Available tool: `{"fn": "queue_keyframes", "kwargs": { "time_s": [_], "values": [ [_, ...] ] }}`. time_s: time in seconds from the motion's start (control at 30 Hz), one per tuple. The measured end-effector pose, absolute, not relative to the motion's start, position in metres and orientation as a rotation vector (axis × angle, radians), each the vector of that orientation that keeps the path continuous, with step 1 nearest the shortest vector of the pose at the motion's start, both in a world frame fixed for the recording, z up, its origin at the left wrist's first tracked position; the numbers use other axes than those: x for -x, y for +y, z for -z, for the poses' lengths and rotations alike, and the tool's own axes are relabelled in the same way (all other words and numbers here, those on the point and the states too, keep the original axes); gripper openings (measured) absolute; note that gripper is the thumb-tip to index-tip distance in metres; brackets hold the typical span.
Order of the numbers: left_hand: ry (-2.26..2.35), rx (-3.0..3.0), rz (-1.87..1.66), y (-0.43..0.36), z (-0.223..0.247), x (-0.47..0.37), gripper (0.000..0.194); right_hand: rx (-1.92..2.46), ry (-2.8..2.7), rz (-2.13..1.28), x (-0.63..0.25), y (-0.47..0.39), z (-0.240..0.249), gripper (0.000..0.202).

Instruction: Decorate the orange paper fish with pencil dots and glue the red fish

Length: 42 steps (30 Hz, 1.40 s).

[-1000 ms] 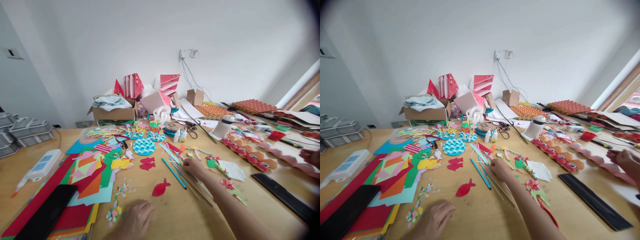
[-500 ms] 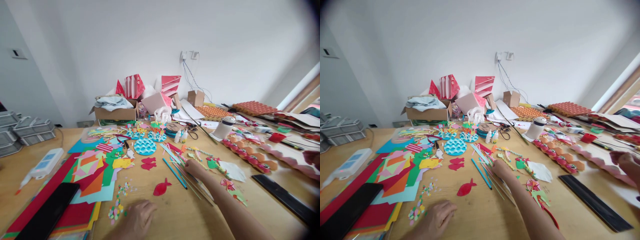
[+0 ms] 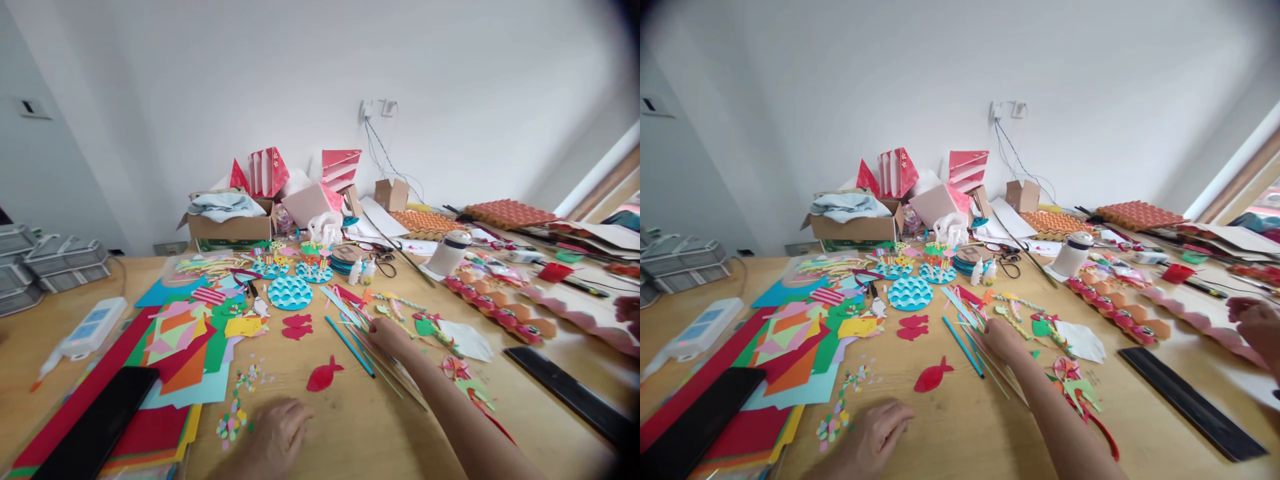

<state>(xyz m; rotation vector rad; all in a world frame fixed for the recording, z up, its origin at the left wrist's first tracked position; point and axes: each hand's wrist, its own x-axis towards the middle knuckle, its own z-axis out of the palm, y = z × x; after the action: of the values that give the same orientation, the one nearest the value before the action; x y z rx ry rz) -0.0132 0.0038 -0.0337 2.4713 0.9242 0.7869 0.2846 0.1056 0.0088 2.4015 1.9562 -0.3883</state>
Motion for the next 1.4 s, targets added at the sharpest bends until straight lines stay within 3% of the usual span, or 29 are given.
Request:
{"fn": "queue_keyframes", "kwargs": {
  "time_s": [0.6, 0.83, 0.9, 1.0, 1.2, 1.4],
  "values": [
    [0.946, -2.402, -0.876, 0.004, 0.033, 0.014, 0.023, -2.727, 2.153, 0.758, -0.316, 0.095, -0.03, 0.01],
    [1.01, -1.993, -0.928, 0.01, -0.003, 0.009, 0.02, -2.651, 2.398, 1.251, -0.267, 0.051, -0.046, 0.011],
    [1.025, -1.839, -0.902, 0.021, -0.018, 0.004, 0.02, -2.51, 2.484, 1.692, -0.245, 0.036, -0.045, 0.014],
    [0.957, -1.725, -0.794, 0.038, -0.032, -0.008, 0.024, -2.427, 2.504, 1.996, -0.216, 0.019, -0.038, 0.015],
    [0.959, -1.779, -0.607, 0.057, -0.029, -0.034, 0.018, -2.4, 2.373, 2.275, -0.189, 0.01, -0.019, 0.022],
    [1.097, -1.837, -0.536, 0.067, -0.022, -0.04, 0.011, -2.441, 2.327, 2.337, -0.184, 0.012, -0.01, 0.026]
  ]
}}
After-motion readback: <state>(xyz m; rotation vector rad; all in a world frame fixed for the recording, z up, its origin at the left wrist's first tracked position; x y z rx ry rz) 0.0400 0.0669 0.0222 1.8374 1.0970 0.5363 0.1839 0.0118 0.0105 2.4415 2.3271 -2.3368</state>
